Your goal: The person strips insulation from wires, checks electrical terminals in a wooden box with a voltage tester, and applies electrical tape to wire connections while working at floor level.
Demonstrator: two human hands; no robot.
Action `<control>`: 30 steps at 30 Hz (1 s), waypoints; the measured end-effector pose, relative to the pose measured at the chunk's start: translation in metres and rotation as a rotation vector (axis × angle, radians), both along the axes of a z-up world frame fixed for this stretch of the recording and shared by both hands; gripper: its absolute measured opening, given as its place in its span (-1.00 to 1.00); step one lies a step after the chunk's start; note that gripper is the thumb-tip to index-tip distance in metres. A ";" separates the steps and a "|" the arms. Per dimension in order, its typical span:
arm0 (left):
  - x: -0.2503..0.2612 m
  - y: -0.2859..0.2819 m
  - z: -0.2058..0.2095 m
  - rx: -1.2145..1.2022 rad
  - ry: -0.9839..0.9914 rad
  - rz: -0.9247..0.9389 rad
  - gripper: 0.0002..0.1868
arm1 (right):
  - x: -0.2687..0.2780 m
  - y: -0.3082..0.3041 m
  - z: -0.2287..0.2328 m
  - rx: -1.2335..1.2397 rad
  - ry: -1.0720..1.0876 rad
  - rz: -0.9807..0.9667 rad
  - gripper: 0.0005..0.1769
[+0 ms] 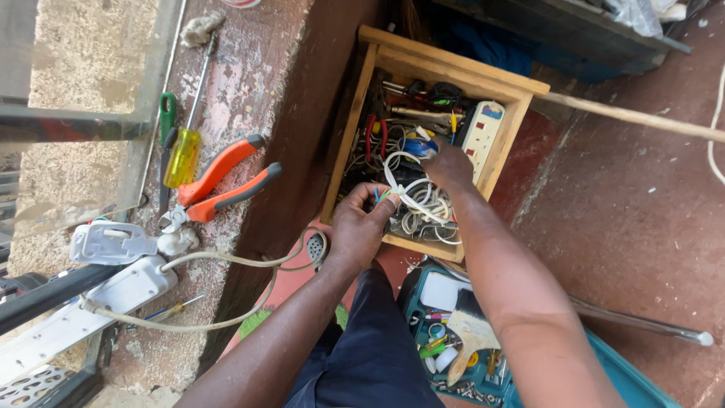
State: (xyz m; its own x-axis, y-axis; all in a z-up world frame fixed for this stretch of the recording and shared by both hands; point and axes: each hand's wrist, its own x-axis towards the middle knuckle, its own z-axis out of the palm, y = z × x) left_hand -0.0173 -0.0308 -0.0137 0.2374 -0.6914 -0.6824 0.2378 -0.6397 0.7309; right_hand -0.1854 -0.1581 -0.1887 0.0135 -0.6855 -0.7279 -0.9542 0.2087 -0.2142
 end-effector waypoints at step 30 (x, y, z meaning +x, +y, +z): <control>-0.010 -0.008 0.009 -0.017 -0.085 -0.099 -0.87 | -0.101 0.003 0.069 -0.052 -0.090 -0.325 -0.43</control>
State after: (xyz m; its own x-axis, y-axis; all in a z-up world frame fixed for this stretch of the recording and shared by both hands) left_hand -0.0268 -0.0389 -0.0044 0.2243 -0.7258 -0.6503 0.1110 -0.6440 0.7570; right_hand -0.2869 -0.1551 -0.1202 -0.1492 -0.7007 -0.6977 -0.8162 0.4855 -0.3131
